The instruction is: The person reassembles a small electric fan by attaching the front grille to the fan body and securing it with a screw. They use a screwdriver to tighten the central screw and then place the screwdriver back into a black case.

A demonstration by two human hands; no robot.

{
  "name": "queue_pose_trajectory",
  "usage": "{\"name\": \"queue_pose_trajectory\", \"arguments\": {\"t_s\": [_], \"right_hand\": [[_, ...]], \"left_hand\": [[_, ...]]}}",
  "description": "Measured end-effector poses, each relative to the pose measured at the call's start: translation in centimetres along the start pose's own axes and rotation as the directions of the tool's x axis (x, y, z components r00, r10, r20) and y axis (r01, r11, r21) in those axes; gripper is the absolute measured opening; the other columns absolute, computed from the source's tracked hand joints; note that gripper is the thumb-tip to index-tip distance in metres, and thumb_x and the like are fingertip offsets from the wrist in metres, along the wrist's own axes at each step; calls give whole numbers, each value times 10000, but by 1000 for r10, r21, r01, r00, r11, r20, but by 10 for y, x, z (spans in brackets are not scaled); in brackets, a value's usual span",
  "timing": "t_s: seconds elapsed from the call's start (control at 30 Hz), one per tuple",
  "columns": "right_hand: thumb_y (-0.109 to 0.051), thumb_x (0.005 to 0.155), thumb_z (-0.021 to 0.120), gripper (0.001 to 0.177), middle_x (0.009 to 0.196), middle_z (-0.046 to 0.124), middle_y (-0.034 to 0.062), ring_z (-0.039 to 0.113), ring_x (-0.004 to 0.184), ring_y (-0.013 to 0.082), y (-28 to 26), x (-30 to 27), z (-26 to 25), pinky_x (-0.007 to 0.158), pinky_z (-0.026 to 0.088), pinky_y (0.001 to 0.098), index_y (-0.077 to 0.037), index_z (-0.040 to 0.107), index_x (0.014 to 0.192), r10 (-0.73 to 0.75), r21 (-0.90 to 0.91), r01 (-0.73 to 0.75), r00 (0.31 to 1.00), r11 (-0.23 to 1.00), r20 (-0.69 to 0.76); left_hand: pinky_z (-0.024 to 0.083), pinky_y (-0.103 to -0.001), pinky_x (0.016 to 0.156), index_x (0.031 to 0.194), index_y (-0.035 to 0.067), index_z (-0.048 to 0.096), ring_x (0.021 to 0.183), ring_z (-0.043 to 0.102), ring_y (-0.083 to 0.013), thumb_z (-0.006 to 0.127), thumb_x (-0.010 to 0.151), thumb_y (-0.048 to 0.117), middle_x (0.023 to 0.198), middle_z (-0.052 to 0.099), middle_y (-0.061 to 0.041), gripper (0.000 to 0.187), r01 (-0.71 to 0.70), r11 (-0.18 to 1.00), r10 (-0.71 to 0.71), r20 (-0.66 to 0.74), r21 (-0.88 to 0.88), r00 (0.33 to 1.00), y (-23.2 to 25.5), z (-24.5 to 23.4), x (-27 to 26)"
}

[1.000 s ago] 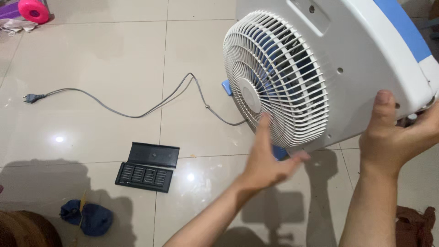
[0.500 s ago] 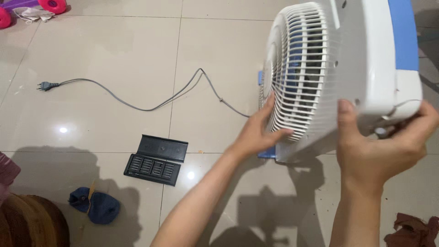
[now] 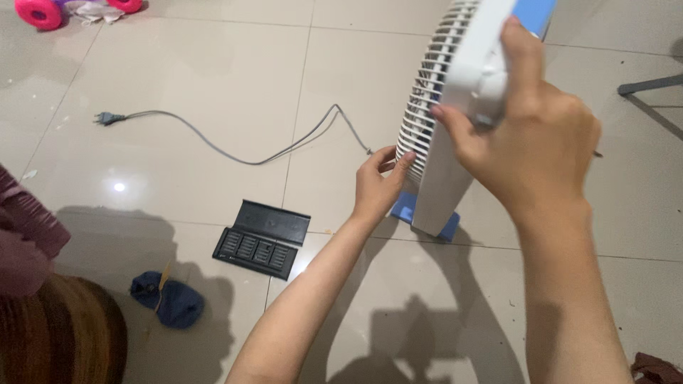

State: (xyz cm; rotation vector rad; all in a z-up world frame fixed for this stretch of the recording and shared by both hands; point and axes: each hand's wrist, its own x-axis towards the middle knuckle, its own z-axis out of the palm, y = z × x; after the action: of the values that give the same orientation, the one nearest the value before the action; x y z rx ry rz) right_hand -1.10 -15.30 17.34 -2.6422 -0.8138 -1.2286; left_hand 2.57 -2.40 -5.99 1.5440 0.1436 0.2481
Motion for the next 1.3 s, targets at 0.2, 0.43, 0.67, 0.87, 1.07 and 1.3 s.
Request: {"name": "queue_pose_trajectory", "arguments": {"t_s": [0.2, 0.43, 0.67, 0.87, 1.07, 1.3], "right_hand": [[-347, 828, 935, 750, 663, 698, 109, 687, 522, 296, -35, 24, 24, 444, 514, 392, -24, 537, 1376, 61, -42, -62, 998, 997, -17], [-370, 884, 876, 800, 852, 734, 121, 729, 693, 314, -11, 10, 57, 589, 569, 392, 38, 403, 1386, 100, -59, -105, 992, 993, -78], [-369, 941, 884, 795, 728, 712, 106, 709, 618, 346, -4, 22, 86, 550, 561, 406, 86, 354, 1319, 129, -48, -132, 990, 990, -62], [-244, 991, 758, 738, 758, 695, 77, 735, 725, 264, 3, 7, 96, 632, 564, 332, 87, 296, 1463, 79, 172, -75, 997, 982, -17], [-225, 1119, 505, 348, 961, 651, 72, 557, 758, 102, 26, -49, 106, 659, 451, 238, -9, 532, 1390, 448, 856, -412, 858, 312, 250], [-256, 1099, 458, 300, 905, 657, 119, 559, 714, 143, 87, -136, 139, 608, 453, 265, -13, 598, 994, 552, 749, -465, 506, -472, 662]], "left_hand": [[344, -433, 1225, 1502, -81, 456, 1498, 451, -371, 644, 1010, 266, 1557, 500, -269, 631, -270, 957, 268, -36, -107, 963, 4, -7, -21], [247, -494, 1185, 1524, -99, 142, 1497, 206, -478, 924, 605, 355, 1574, 241, -359, 1289, -281, 948, 282, 9, 147, 959, 38, 6, -45], [394, -480, 1211, 1645, 47, 179, 1424, 456, -455, 719, 819, 35, 1539, 451, -247, 988, -428, 857, 473, -106, 287, 875, 30, 19, -2], [414, -479, 1145, 1598, 68, 155, 1331, 482, -455, 722, 708, -24, 1449, 457, -247, 1060, -474, 825, 503, -20, 307, 864, 18, 4, 40], [403, -402, 1184, 1632, 96, 50, 1420, 440, -399, 737, 738, -38, 1528, 406, -227, 1136, -442, 845, 435, 95, 300, 895, 12, -28, 79], [412, -405, 1203, 1646, 104, 152, 1464, 451, -378, 725, 838, 20, 1618, 394, -237, 994, -408, 852, 400, 96, 328, 912, 7, -37, 72]]}}
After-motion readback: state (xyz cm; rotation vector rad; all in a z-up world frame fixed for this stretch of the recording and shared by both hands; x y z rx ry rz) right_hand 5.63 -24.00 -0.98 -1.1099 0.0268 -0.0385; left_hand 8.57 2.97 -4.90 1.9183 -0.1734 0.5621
